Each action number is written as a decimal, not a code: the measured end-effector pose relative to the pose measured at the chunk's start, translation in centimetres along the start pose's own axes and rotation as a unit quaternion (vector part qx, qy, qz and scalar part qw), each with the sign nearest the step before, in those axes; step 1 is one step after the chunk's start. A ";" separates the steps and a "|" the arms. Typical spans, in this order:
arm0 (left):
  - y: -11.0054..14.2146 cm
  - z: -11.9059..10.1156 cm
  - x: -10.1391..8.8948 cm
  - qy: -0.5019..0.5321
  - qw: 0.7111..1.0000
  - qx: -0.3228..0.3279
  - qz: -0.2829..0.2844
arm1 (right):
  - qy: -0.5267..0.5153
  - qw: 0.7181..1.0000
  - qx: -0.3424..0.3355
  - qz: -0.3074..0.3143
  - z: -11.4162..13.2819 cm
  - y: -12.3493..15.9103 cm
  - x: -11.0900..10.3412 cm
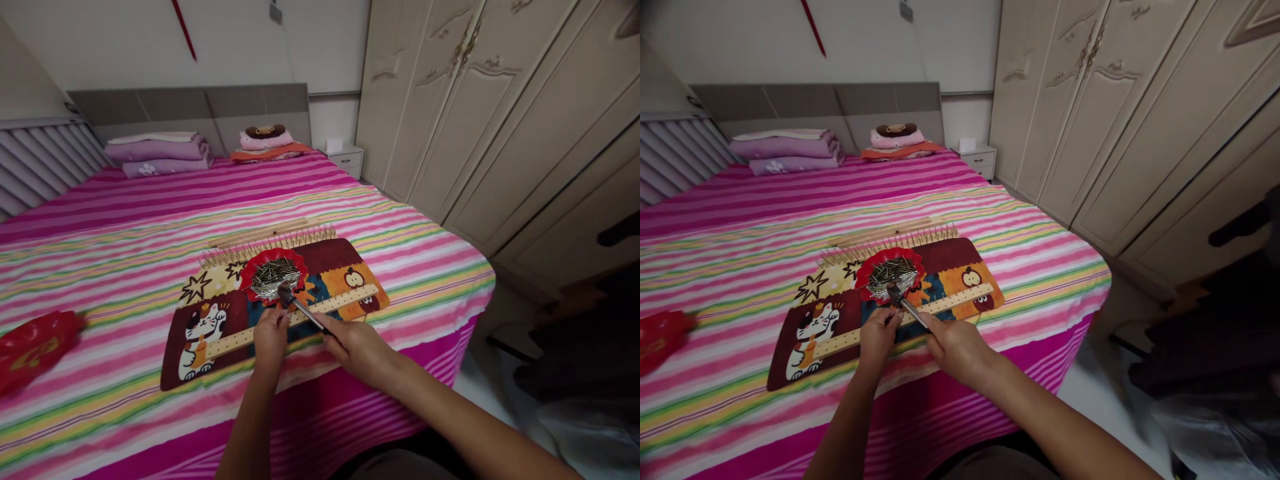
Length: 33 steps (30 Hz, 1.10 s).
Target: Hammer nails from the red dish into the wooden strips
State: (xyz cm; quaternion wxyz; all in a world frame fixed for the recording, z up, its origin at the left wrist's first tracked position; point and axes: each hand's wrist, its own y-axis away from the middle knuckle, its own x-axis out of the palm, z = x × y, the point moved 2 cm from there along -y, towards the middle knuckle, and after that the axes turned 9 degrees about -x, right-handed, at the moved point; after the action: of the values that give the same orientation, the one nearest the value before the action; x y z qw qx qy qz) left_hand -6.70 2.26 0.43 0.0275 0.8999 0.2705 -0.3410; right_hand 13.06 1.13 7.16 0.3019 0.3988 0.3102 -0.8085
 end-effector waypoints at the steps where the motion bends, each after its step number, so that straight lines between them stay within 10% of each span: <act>1: 0.0 0.0 0.0 0.000 1.000 0.002 -0.001 | -0.019 1.000 -0.002 -0.014 0.1 0.3 0.0; 8: 0.2 -0.3 -0.1 -0.022 1.000 -0.004 0.000 | -0.172 0.981 0.034 -0.087 -0.4 7.3 -1.1; 16: -2.1 -1.9 -2.0 -0.088 0.996 -0.015 -0.002 | -0.271 0.935 0.215 -0.073 -5.0 16.1 3.3; 23: -6.4 -3.7 -1.9 -0.320 0.947 -0.019 0.029 | -0.391 0.852 0.341 -0.069 -6.6 16.3 6.0; 33: -7.5 -2.7 -2.2 -0.317 0.946 -0.028 0.062 | -0.417 0.838 0.340 -0.089 -6.4 16.0 5.9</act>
State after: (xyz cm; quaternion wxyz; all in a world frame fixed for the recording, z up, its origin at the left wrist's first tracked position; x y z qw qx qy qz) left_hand -10.25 8.31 4.84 0.1584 0.7591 0.2007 -0.5986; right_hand 24.79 -5.54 -5.06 0.1753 0.0722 -0.1051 -0.9762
